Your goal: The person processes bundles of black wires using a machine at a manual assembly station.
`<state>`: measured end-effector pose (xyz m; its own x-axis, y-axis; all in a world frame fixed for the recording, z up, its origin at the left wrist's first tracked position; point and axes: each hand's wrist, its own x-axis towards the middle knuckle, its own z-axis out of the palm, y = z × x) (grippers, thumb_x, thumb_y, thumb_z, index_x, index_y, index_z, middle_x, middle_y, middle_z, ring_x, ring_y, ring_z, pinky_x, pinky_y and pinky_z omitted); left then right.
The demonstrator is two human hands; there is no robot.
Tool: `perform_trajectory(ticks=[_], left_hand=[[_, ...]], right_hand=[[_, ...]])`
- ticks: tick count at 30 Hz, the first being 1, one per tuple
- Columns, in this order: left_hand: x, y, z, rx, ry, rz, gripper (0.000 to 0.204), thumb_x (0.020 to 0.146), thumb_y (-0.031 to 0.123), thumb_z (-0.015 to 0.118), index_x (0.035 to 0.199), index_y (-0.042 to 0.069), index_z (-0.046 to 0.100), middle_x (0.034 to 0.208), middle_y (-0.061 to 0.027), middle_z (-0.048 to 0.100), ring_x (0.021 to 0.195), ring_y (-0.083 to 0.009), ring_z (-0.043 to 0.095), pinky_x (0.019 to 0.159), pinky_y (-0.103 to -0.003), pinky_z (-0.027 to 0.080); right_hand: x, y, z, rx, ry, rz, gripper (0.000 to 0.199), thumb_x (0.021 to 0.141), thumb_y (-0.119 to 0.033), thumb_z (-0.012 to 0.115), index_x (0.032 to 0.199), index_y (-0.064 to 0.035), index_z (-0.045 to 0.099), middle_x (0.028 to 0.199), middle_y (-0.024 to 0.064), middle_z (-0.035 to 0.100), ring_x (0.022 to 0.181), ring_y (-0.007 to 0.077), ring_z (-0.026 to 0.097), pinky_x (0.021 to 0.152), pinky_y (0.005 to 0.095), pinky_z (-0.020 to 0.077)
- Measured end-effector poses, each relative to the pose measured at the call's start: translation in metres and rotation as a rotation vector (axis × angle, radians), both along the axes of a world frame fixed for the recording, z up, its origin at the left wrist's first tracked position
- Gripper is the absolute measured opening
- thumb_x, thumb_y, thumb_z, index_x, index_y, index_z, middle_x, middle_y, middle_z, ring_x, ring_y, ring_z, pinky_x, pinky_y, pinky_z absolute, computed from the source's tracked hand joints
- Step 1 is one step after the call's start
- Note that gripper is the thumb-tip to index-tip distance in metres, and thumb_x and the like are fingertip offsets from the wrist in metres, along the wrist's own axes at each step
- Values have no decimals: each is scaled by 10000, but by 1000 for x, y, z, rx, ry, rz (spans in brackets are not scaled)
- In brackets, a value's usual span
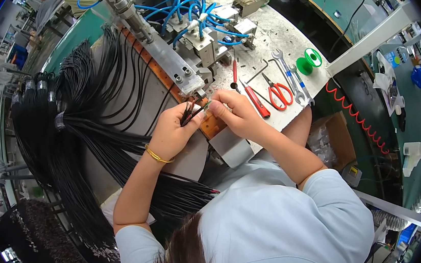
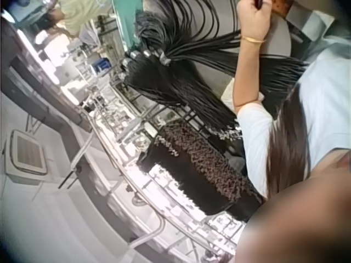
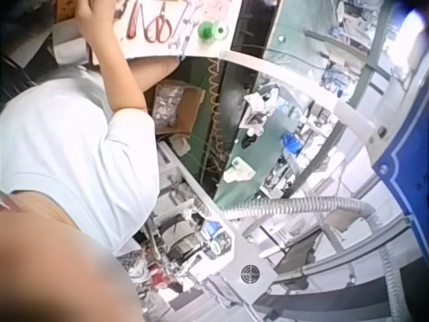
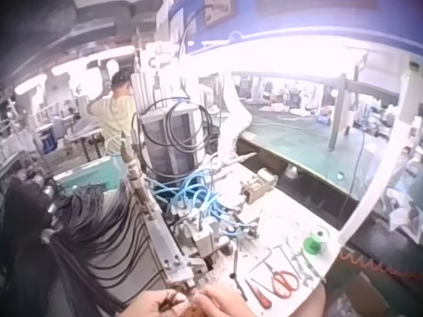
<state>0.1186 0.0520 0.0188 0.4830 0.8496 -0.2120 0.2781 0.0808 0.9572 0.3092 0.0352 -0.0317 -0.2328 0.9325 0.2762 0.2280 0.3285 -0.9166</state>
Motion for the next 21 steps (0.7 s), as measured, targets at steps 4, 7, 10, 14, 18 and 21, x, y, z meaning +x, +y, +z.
perform_trajectory(ticks=[4, 7, 10, 14, 18, 21], left_hand=[[-4, 3, -5, 9, 12, -49, 146, 891, 144, 613, 845, 6, 601, 708, 34, 539, 652, -34, 425, 592, -224, 380], [-9, 8, -7, 497, 311, -97, 164, 894, 166, 622, 849, 9, 613, 695, 19, 580, 618, -43, 471, 572, -230, 391], [-15, 13, 3, 315, 171, 8, 155, 897, 161, 616, 856, 11, 616, 662, 15, 571, 592, -32, 468, 540, -206, 382], [-12, 8, 10, -66, -2, 23, 204, 898, 194, 622, 852, -4, 604, 646, 4, 594, 528, -51, 489, 488, -210, 397], [-10, 8, 2, -213, -25, 33, 230, 895, 211, 628, 864, -14, 588, 668, -11, 623, 489, -57, 497, 458, -204, 404], [-8, 8, -13, -196, 27, 81, 211, 893, 200, 627, 883, -7, 585, 693, -23, 633, 482, -53, 498, 447, -194, 400]], right_hand=[[-3, 1, 4, 177, -57, -32, 206, 915, -217, 544, 818, -34, 541, 708, 111, 556, 684, 272, 542, 642, 380, 392], [2, 2, -4, 24, -21, -70, 214, 914, -218, 546, 828, -23, 532, 706, 119, 547, 669, 279, 533, 624, 377, 400], [8, 4, -16, -91, -30, -104, 223, 920, -220, 543, 845, -12, 518, 716, 110, 538, 672, 253, 517, 626, 355, 404], [12, 8, -26, -155, -111, -144, 237, 936, -224, 531, 865, 0, 494, 733, 79, 523, 689, 183, 485, 641, 313, 400], [9, 15, -30, -151, -129, -116, 247, 943, -230, 516, 856, -1, 485, 719, 70, 507, 675, 148, 463, 617, 304, 390], [7, 18, -39, -206, -55, -50, 250, 947, -235, 506, 859, -1, 487, 712, 66, 499, 666, 125, 450, 599, 300, 384]])
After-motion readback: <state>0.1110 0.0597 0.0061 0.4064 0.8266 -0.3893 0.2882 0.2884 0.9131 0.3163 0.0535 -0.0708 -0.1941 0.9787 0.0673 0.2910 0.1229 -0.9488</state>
